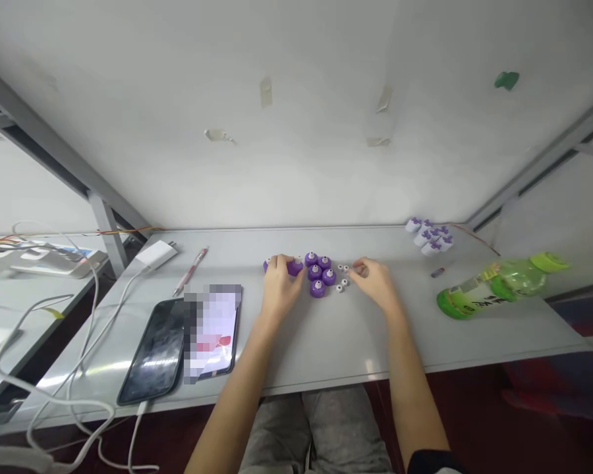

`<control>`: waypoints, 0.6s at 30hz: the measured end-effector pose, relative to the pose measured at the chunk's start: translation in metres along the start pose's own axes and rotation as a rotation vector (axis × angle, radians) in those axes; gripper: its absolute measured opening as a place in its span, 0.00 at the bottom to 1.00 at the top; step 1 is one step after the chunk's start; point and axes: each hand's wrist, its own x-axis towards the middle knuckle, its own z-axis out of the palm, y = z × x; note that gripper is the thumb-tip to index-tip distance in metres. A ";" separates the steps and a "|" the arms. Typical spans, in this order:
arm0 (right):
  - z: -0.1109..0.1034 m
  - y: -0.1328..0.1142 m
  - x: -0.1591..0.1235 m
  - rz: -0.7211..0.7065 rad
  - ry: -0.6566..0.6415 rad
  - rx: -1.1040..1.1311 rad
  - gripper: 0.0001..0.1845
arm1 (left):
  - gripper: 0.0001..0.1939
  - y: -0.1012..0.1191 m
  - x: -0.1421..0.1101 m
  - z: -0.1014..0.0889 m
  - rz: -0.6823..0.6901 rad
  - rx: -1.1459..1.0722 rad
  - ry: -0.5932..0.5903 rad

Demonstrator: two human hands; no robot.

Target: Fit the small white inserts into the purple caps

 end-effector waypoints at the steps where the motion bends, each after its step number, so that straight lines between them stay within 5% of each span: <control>1: 0.000 -0.001 -0.001 0.018 -0.019 -0.019 0.11 | 0.08 -0.003 -0.001 0.002 0.016 0.041 -0.018; 7: 0.001 -0.005 -0.002 0.115 -0.076 -0.106 0.04 | 0.13 -0.009 -0.006 0.008 0.003 0.118 -0.095; 12: 0.003 -0.007 -0.001 -0.006 0.041 -0.009 0.09 | 0.24 0.009 -0.006 0.004 0.070 0.337 -0.126; 18: 0.010 -0.020 -0.004 -0.110 0.055 0.106 0.09 | 0.17 0.020 -0.009 0.006 0.227 0.508 -0.216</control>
